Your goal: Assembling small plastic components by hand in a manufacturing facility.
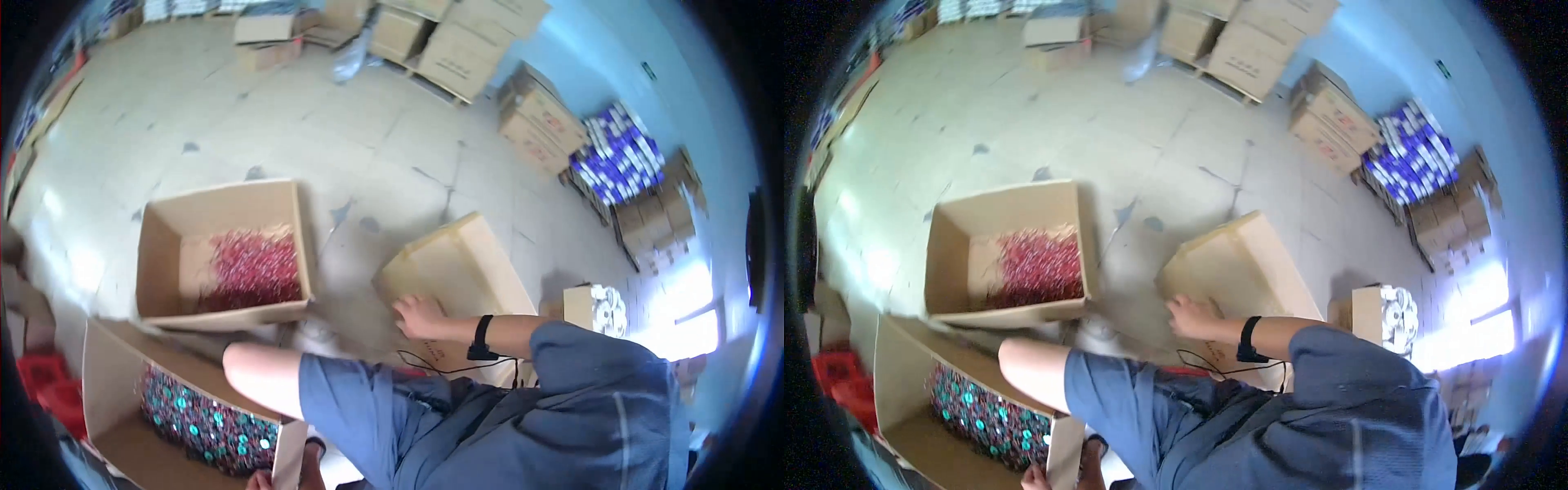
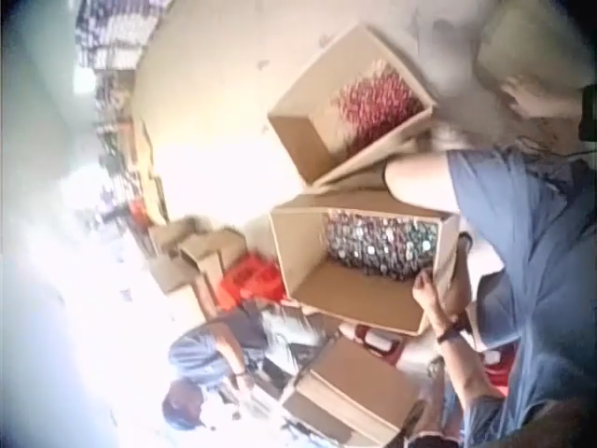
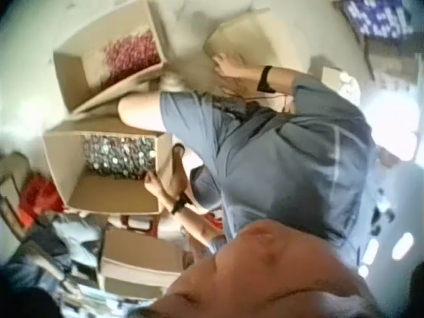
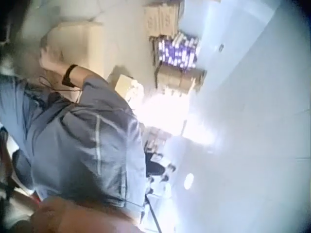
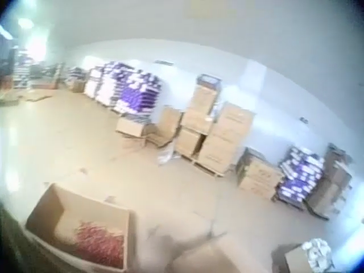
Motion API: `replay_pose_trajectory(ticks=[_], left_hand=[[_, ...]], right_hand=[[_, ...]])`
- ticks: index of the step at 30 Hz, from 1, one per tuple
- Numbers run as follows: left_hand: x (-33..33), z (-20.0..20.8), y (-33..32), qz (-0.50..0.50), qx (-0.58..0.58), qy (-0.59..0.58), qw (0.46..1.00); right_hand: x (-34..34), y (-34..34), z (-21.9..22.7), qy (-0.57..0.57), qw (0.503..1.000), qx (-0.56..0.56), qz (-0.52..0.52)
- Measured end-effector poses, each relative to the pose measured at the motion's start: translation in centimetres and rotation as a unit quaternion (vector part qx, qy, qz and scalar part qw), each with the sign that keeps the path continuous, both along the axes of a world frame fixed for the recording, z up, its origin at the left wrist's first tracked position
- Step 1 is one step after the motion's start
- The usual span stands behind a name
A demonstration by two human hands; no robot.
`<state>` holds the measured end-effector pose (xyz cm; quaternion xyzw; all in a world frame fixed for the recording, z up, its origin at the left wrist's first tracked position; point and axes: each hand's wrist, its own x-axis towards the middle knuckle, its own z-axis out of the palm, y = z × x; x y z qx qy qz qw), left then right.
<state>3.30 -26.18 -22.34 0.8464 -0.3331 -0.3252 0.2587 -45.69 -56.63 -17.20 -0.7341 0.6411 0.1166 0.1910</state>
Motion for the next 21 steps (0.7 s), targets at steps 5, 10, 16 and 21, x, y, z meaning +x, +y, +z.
replay_pose_trajectory(ticks=[5, 10, 16, 21], left_hand=[[-1.6, -0.6, -2.4, -0.037, 0.05, -0.146, 0.987], [-1.7, 0.0, -2.1, -0.053, 0.046, -0.155, 0.985], [-1.5, -0.7, -1.8, -0.077, 0.084, -0.156, 0.981], [-1.8, -0.4, -0.5, -0.053, 0.066, -0.158, 0.984]], right_hand=[[-12.6, 8.5, -4.7, 0.181, 0.96, -0.005, 0.212], [-14.7, 8.9, -8.2, 0.247, 0.931, -0.06, 0.261], [-21.0, 8.2, -10.7, 0.246, 0.931, -0.148, 0.227], [-23.4, 7.4, -10.0, 0.238, 0.937, -0.161, 0.199]])
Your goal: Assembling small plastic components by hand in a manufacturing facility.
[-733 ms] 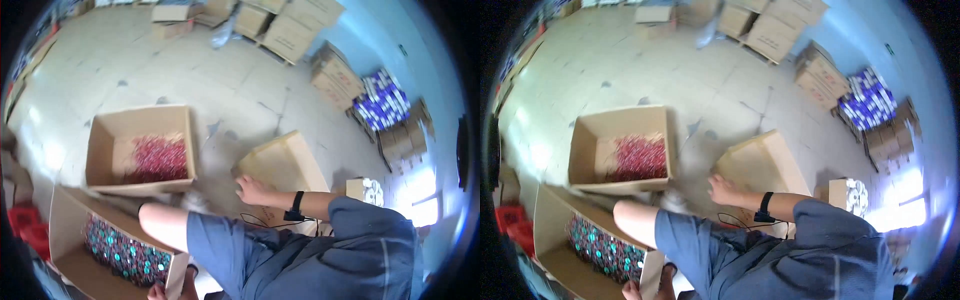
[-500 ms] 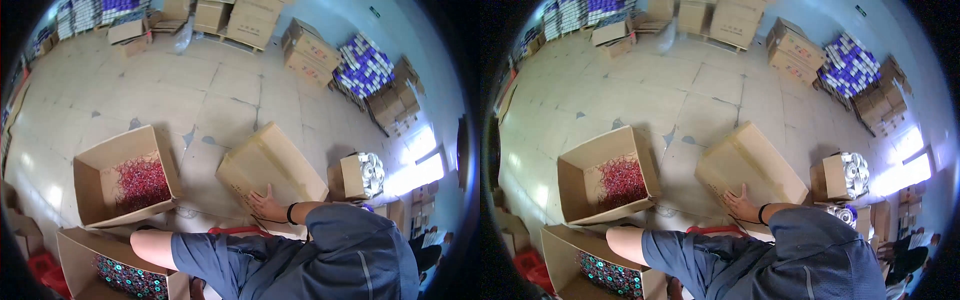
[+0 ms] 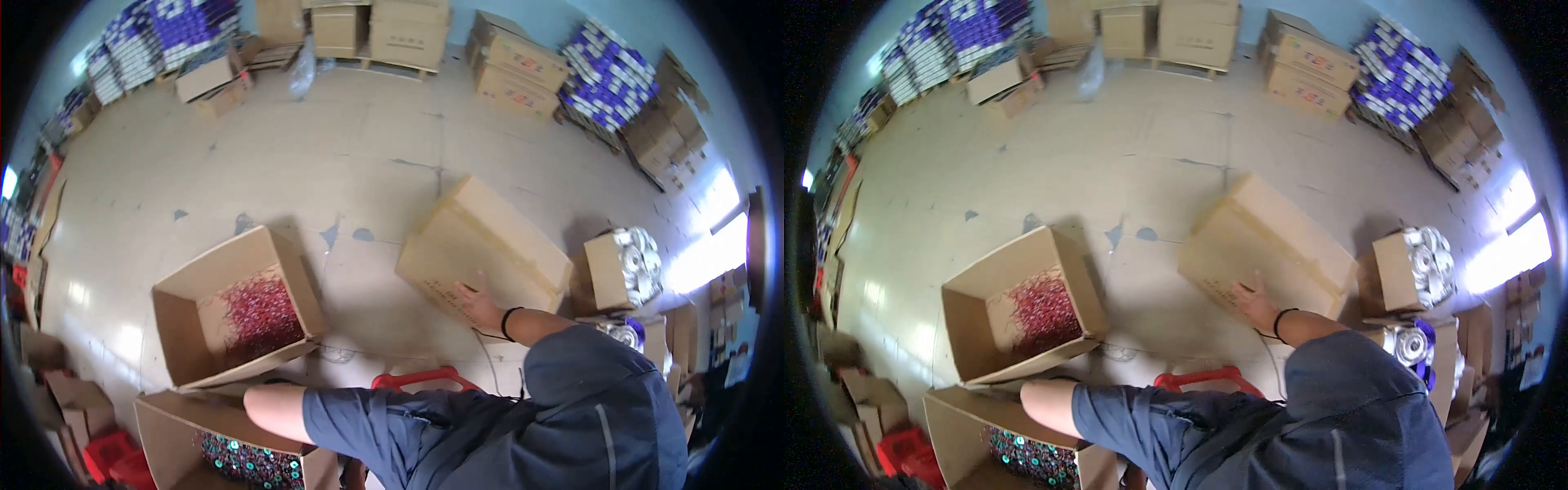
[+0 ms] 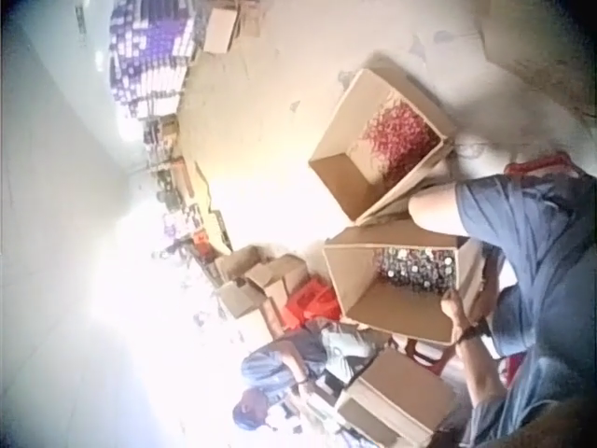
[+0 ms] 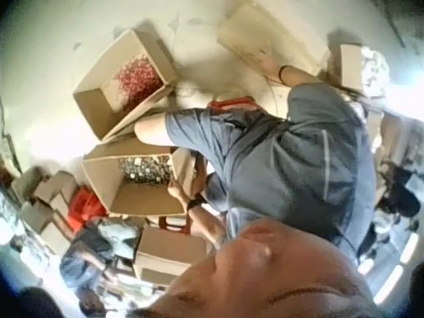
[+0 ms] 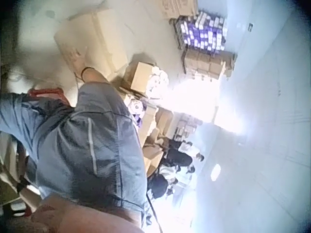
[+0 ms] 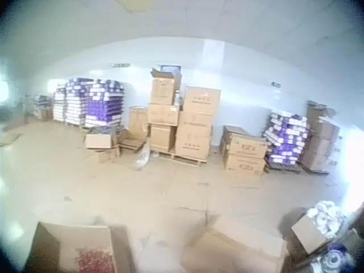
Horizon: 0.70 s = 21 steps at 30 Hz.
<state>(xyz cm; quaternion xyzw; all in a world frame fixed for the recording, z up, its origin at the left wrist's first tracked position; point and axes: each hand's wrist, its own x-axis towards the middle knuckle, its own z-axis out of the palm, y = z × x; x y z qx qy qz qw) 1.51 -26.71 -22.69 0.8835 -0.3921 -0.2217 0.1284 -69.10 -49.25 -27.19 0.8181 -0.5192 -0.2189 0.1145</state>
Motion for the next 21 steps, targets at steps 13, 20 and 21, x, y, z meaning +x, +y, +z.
replay_pose_trajectory(ticks=[13, 20, 21], left_hand=[[-2.0, -1.9, -1.6, 0.131, 0.036, 0.016, 0.991], [-2.8, 0.7, -0.2, 0.142, 0.044, 0.099, 0.984], [-2.4, 0.4, -0.5, 0.14, 0.049, 0.101, 0.984]], right_hand=[[-3.2, -6.2, -15.8, -0.213, 0.6, 0.769, -0.063], [8.4, -10.6, -4.0, -0.234, 0.597, 0.735, -0.222], [12.4, -11.2, -2.8, -0.248, 0.601, 0.72, -0.244]])
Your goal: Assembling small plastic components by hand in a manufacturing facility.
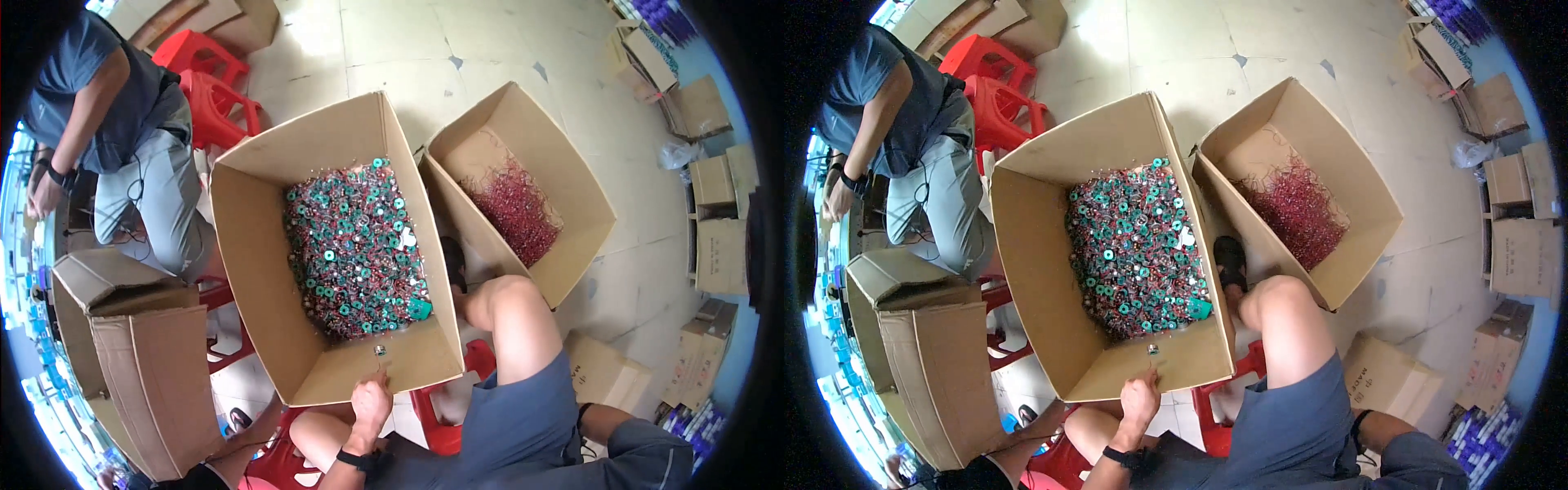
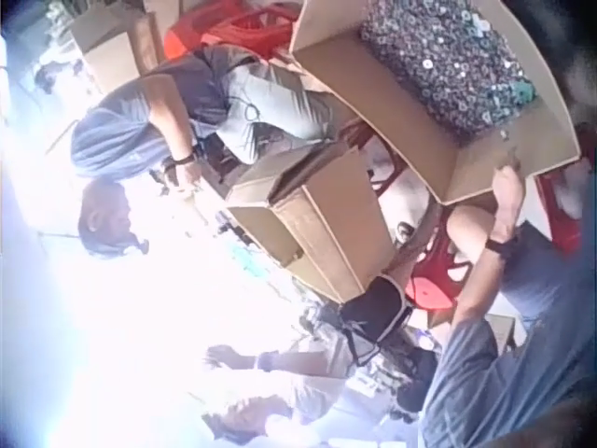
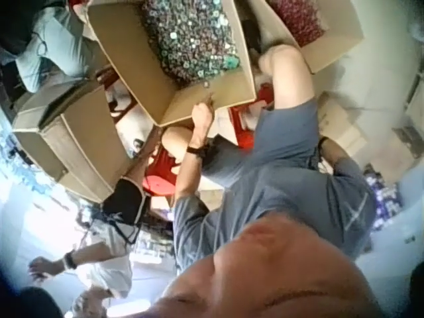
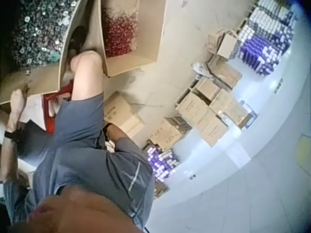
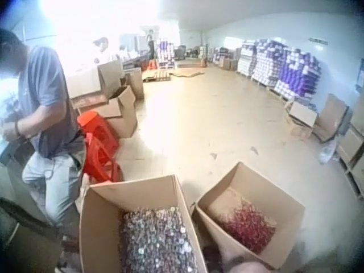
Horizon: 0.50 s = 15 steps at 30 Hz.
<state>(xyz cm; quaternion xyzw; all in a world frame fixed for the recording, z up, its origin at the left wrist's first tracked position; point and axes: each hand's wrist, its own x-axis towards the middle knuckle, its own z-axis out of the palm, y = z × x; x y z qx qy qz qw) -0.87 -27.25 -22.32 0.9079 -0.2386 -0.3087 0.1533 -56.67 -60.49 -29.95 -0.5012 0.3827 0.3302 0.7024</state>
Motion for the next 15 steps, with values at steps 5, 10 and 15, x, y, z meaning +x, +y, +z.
replay_pose_trajectory(ticks=[5, 10, 15], left_hand=[[1.0, -0.3, -0.9, -0.011, 0.021, 0.034, 0.999], [0.8, 2.1, -1.4, -0.007, 0.015, -0.001, 1.0], [-0.8, 10.6, -2.4, 0.011, -0.145, 0.004, 0.989]], right_hand=[[14.4, -2.4, 11.6, 0.032, 0.988, -0.082, -0.129], [26.3, -3.0, 16.4, -0.006, 0.96, -0.138, -0.243], [29.4, -10.6, 12.7, -0.224, 0.806, -0.524, -0.16]])
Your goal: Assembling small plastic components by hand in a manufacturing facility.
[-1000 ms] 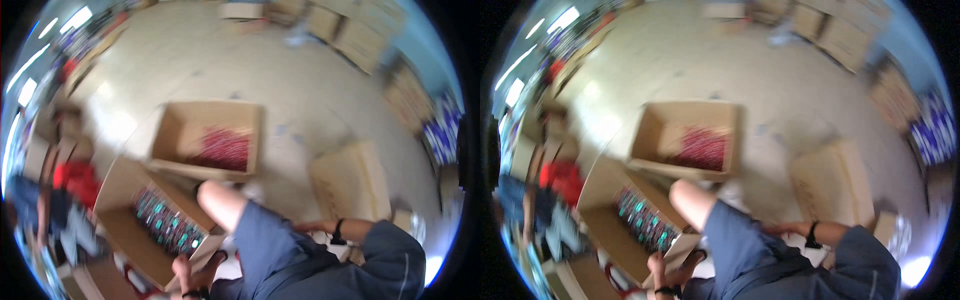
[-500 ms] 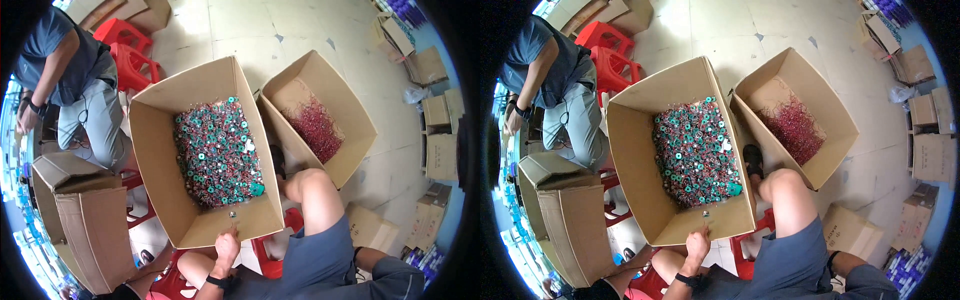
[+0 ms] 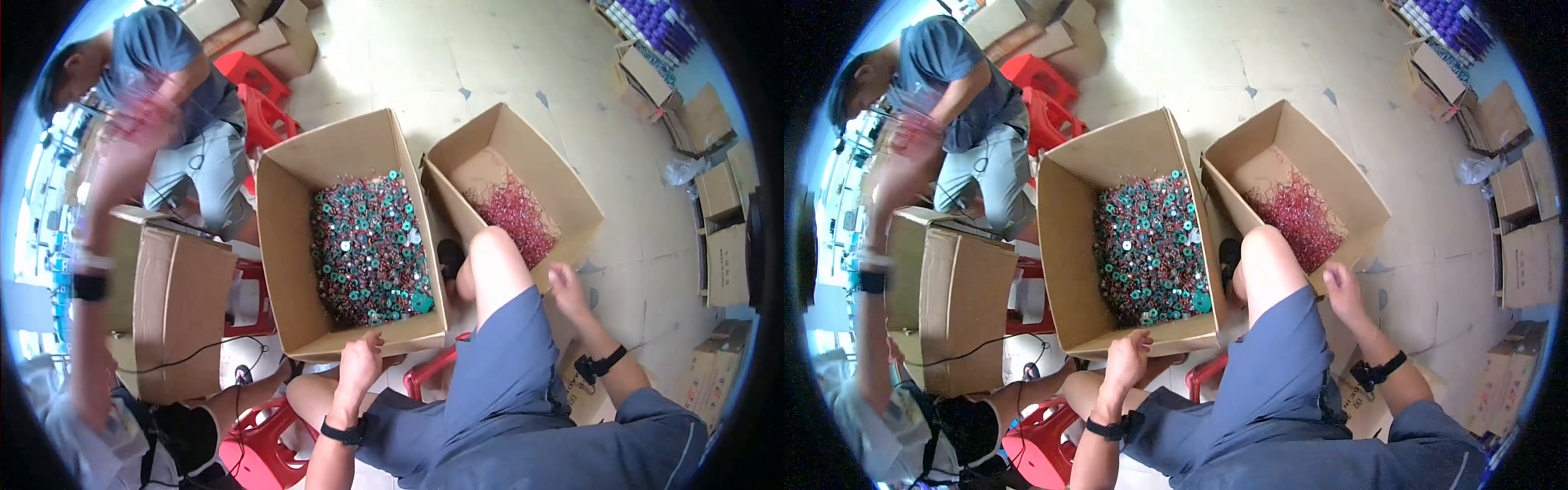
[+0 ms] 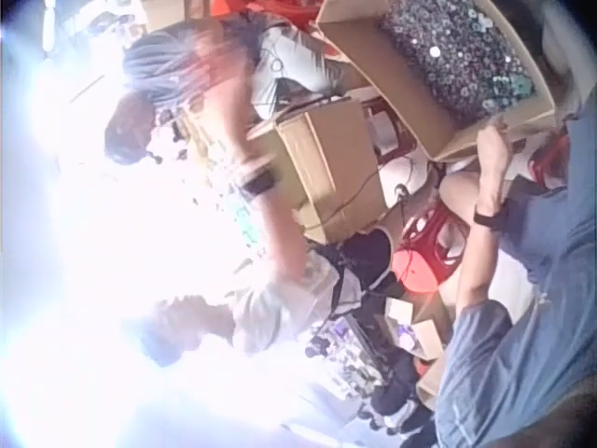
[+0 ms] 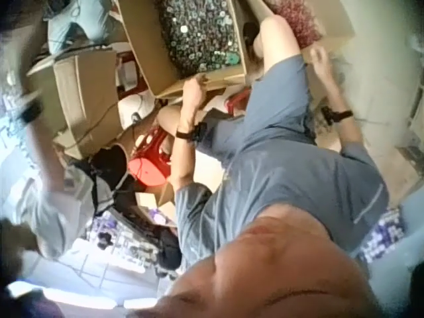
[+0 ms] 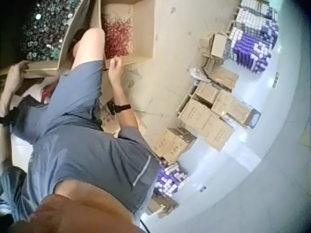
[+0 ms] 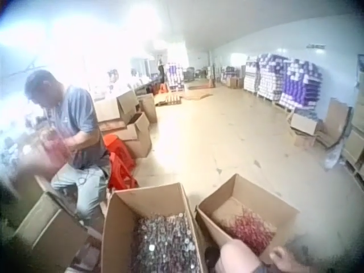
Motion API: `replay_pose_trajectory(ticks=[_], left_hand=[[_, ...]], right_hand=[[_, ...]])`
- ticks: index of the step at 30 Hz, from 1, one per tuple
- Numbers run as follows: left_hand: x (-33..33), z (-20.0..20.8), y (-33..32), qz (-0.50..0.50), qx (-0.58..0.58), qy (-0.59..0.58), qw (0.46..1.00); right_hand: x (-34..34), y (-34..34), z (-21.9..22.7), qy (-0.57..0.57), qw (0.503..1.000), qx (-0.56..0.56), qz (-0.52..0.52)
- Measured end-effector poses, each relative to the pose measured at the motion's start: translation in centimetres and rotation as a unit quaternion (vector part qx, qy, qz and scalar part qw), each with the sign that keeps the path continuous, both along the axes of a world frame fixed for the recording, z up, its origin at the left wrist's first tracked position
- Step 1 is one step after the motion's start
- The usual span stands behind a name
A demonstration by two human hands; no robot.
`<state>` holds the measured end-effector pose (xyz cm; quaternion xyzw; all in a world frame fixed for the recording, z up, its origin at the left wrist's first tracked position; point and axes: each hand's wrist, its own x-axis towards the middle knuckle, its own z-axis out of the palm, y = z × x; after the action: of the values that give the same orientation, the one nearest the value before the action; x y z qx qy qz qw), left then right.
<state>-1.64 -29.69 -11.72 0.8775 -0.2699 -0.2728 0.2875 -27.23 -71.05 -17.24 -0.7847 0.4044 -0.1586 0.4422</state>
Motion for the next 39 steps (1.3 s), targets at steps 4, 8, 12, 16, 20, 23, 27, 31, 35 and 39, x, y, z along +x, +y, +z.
replay_pose_trajectory(ticks=[4, 8, 12, 16, 20, 23, 27, 31, 35, 39], left_hand=[[-3.7, 7.0, -0.5, 0.064, -0.072, 0.041, 0.995], [-8.7, 8.1, -2.3, 0.045, -0.013, -0.052, 0.998], [-12.4, 4.8, -2.6, -0.002, -0.103, -0.2, 0.974], [-14.2, 4.0, -2.3, -0.03, -0.127, -0.267, 0.955], [-14.4, 7.1, -1.5, 0.178, -0.118, -0.073, 0.974], [-12.1, 4.4, 0.2, 0.291, -0.303, -0.04, 0.907], [-9.7, 4.7, 0.1, 0.208, -0.45, 0.13, 0.859], [-9.7, 4.8, -0.2, 0.224, -0.462, 0.148, 0.845], [-10.2, 5.2, -0.5, 0.266, -0.477, 0.218, 0.808], [-10.0, 6.0, -0.8, 0.278, -0.426, 0.3, 0.807]], right_hand=[[7.9, 9.6, 11.7, -0.067, 0.963, 0.111, 0.238], [13.3, 20.8, 13.3, 0.172, 0.766, 0.563, 0.258], [14.6, 23.2, 9.4, 0.196, 0.753, 0.596, 0.201], [14.7, 23.7, 7.8, 0.213, 0.771, 0.565, 0.204], [15.0, 24.0, 9.1, 0.113, 0.901, 0.307, 0.285], [15.1, 23.0, 12.2, 0.103, 0.893, 0.217, 0.38], [15.0, 21.8, 14.0, 0.031, 0.859, 0.186, 0.476], [14.8, 21.8, 15.4, 0.009, 0.872, 0.141, 0.469], [14.5, 22.2, 15.3, -0.043, 0.884, 0.088, 0.458], [14.4, 22.1, 13.9, -0.059, 0.892, -0.036, 0.447]])
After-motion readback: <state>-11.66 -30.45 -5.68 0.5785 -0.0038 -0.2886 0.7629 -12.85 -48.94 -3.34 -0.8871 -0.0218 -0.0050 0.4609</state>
